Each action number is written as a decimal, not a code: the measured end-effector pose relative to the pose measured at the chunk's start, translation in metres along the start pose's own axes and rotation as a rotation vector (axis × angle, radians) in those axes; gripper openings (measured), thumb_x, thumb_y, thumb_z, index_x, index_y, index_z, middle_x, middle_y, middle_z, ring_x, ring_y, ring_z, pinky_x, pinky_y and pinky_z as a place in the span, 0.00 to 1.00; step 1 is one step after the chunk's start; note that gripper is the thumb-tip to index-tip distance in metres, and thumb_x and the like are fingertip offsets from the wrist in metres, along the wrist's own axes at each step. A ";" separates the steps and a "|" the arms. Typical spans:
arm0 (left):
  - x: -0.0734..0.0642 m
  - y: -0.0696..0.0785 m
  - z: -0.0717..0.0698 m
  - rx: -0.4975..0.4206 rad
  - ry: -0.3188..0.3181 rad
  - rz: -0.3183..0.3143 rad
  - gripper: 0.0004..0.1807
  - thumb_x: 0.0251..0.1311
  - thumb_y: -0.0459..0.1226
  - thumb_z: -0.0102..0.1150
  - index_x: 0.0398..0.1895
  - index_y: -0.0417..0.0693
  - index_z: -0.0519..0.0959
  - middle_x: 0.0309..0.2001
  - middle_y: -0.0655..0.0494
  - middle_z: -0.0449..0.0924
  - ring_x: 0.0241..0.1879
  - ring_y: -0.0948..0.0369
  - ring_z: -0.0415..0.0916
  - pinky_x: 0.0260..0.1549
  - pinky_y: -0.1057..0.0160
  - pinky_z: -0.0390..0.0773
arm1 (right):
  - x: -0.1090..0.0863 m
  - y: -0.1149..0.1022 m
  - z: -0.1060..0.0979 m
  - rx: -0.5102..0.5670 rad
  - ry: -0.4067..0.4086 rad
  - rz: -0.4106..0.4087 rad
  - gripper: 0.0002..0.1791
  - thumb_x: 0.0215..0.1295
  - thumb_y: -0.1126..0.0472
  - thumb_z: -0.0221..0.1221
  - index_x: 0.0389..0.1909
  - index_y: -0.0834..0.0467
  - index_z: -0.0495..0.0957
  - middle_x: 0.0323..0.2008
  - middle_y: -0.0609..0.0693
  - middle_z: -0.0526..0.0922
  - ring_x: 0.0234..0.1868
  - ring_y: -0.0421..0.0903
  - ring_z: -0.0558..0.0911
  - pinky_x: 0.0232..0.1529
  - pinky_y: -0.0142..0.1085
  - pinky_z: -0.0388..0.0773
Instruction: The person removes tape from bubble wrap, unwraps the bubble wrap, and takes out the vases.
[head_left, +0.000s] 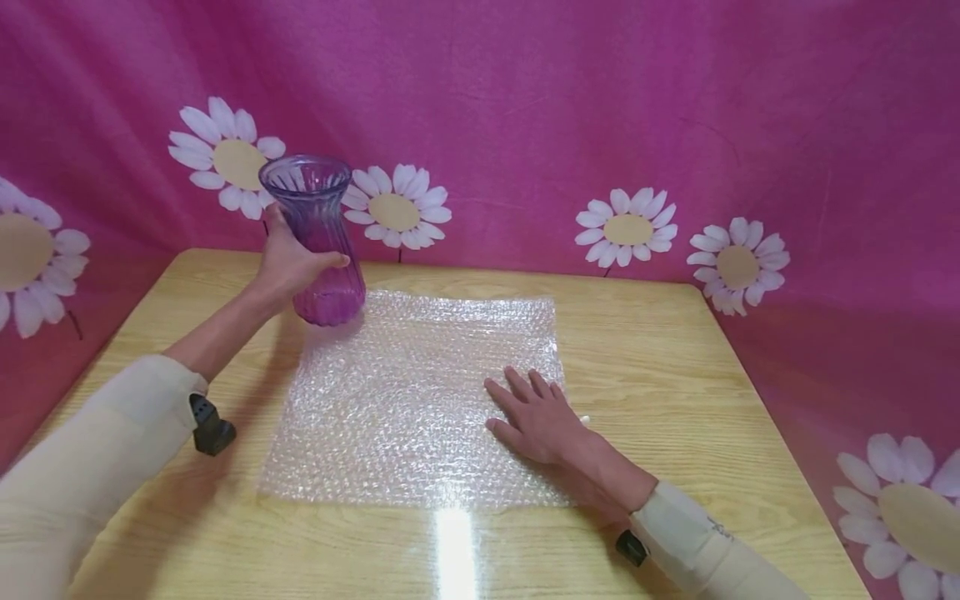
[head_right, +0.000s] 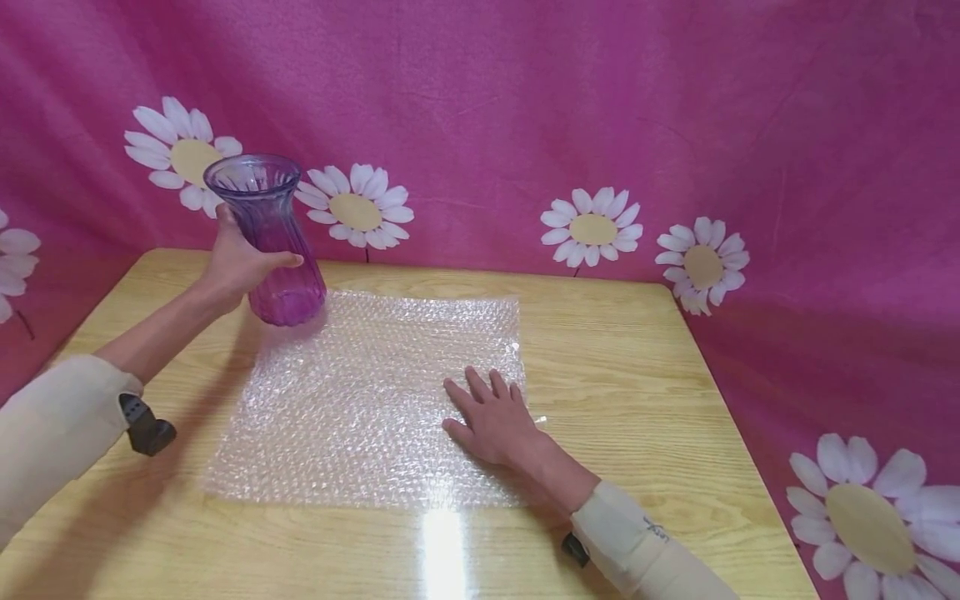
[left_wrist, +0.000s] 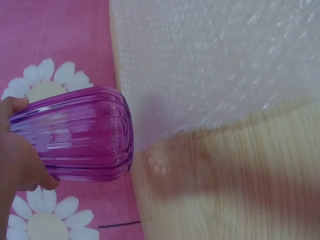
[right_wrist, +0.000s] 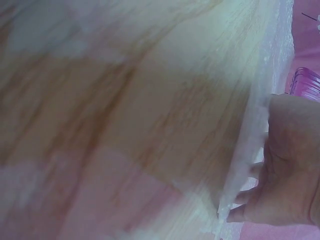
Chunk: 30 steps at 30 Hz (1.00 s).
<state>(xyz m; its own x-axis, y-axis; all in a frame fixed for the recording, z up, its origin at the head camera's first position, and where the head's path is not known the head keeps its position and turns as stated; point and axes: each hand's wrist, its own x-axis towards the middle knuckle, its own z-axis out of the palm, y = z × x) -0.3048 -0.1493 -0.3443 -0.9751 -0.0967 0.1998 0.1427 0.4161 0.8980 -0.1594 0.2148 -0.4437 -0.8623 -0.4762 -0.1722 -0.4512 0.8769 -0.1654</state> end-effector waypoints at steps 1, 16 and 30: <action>0.002 -0.001 -0.001 0.002 0.006 -0.002 0.57 0.45 0.30 0.75 0.72 0.40 0.43 0.69 0.35 0.62 0.68 0.46 0.62 0.70 0.54 0.60 | 0.000 0.000 0.000 0.001 0.002 -0.002 0.36 0.77 0.39 0.43 0.79 0.49 0.52 0.78 0.61 0.48 0.74 0.69 0.48 0.69 0.67 0.49; 0.017 -0.016 -0.013 0.019 0.108 -0.047 0.58 0.46 0.31 0.75 0.72 0.42 0.42 0.70 0.37 0.61 0.69 0.49 0.61 0.69 0.61 0.59 | -0.002 0.001 0.001 0.014 0.008 0.001 0.35 0.77 0.40 0.42 0.79 0.50 0.52 0.78 0.61 0.48 0.74 0.70 0.48 0.70 0.66 0.49; 0.028 -0.020 -0.017 0.116 0.144 -0.106 0.62 0.47 0.35 0.76 0.76 0.43 0.38 0.72 0.36 0.57 0.71 0.48 0.56 0.71 0.56 0.56 | 0.000 0.000 0.000 -0.015 -0.015 0.011 0.36 0.77 0.39 0.42 0.80 0.49 0.51 0.78 0.60 0.47 0.75 0.68 0.47 0.70 0.65 0.48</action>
<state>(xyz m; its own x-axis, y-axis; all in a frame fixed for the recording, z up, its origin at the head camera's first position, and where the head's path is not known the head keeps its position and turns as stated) -0.3318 -0.1763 -0.3502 -0.9479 -0.2708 0.1679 0.0115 0.4973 0.8675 -0.1590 0.2148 -0.4438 -0.8639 -0.4670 -0.1885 -0.4449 0.8831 -0.1489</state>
